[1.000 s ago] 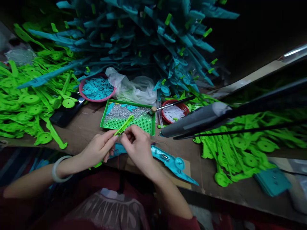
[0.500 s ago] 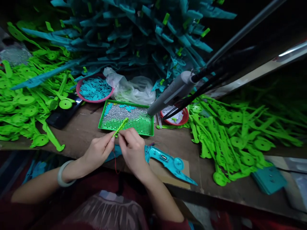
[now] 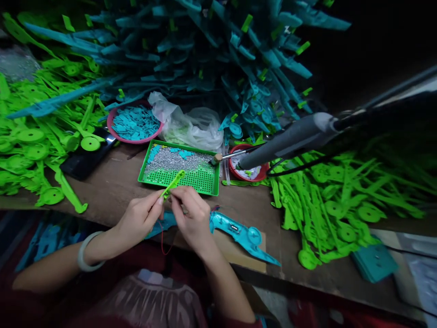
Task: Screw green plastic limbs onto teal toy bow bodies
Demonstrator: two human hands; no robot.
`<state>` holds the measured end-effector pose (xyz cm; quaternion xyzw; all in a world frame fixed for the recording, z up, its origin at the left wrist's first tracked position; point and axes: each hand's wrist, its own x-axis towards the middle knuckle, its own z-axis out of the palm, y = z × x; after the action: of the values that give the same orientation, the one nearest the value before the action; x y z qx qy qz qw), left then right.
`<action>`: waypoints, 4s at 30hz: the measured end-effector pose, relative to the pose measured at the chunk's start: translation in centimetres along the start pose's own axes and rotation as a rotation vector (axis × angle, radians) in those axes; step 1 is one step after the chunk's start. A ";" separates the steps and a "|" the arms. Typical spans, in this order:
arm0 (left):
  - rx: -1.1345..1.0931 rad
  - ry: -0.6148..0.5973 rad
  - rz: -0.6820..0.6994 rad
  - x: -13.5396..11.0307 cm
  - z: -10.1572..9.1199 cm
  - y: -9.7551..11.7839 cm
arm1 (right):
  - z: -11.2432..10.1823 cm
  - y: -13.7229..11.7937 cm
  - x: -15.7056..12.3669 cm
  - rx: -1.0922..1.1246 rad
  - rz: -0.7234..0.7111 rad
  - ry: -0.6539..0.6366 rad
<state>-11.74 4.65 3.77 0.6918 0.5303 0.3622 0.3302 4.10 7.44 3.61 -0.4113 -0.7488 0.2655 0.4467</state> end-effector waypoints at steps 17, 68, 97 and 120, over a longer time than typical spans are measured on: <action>0.145 0.011 0.052 -0.7 0.0 -0.6 | -0.3 0.3 0.0 -0.237 -0.057 -0.186; -0.242 0.261 -0.168 -3.0 -10.8 -3.4 | 3.5 -0.5 -0.2 0.127 0.053 -0.424; -0.127 0.067 -0.319 -0.7 -4.6 -0.8 | 2.0 -1.5 0.4 0.408 0.494 -0.398; -0.693 -0.041 -0.519 -0.8 -3.6 -2.9 | 2.8 -0.9 -0.4 0.116 0.431 -0.399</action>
<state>-16.37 4.80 3.09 0.3908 0.5272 0.4100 0.6334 1.37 6.55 2.86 -0.4745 -0.7008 0.4722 0.2465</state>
